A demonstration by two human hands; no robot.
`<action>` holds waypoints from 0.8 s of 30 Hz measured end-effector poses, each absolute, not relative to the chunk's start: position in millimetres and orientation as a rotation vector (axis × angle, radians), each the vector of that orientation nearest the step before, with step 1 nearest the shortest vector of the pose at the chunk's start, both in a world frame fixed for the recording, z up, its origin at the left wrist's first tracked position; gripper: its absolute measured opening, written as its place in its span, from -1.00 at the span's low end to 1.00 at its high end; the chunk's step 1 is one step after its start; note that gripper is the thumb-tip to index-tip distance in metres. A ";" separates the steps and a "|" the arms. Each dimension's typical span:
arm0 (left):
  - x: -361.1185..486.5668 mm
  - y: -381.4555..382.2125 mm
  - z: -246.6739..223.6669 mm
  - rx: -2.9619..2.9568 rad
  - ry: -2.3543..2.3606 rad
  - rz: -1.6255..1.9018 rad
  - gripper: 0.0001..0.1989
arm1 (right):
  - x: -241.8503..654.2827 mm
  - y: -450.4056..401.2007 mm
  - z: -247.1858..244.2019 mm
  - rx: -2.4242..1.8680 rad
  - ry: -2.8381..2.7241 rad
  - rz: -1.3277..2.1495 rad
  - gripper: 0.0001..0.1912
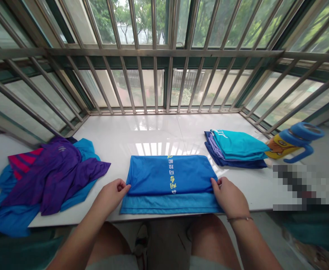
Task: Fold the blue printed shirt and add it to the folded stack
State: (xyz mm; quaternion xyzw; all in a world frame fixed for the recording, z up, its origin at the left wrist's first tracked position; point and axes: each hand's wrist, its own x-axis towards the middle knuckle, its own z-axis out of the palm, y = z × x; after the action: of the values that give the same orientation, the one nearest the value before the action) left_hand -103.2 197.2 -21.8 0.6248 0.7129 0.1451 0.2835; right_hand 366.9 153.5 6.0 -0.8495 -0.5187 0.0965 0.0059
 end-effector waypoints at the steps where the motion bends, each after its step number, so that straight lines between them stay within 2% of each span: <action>1: -103.1 200.0 -21.3 1.702 1.944 0.415 -0.65 | 368.5 157.0 5.7 -2.643 -1.627 0.222 -0.59; 4: -96.8 221.8 -17.3 1.874 1.953 0.554 -0.66 | 371.8 180.0 8.0 -2.445 -1.791 0.007 -0.65; 7: -84.4 261.8 -16.2 2.189 1.795 0.627 -0.64 | 371.0 218.3 12.3 -2.137 -2.083 -0.025 -0.71; 10: -74.3 308.6 -15.8 2.401 1.665 0.426 -0.60 | 369.6 258.5 13.8 -1.898 -2.349 0.074 -0.59; 12: -71.4 337.3 -11.3 2.379 1.628 0.226 -0.64 | 370.6 280.8 13.3 -1.838 -2.437 0.135 -0.53; 14: -70.6 360.4 -1.9 2.307 1.575 0.075 -0.74 | 373.4 297.9 14.2 -1.845 -2.459 0.162 -0.55; 16: -70.7 375.1 11.6 2.274 1.525 0.029 -0.82 | 377.2 308.7 19.3 -1.852 -2.473 0.174 -0.66; 19: -72.2 375.4 35.2 2.330 1.527 0.191 -0.81 | 384.0 308.0 36.4 -1.849 -2.447 0.130 -0.75; 24: -88.4 314.0 56.3 2.486 1.450 0.603 -0.74 | 395.6 238.2 58.7 -1.788 -2.244 -0.071 -0.67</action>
State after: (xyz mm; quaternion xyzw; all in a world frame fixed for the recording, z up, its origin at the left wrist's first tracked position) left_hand -88.4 314.0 56.3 0.8411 0.4908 0.2040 0.1004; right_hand 395.6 238.2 58.7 -0.6172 -0.7747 -0.0246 0.1353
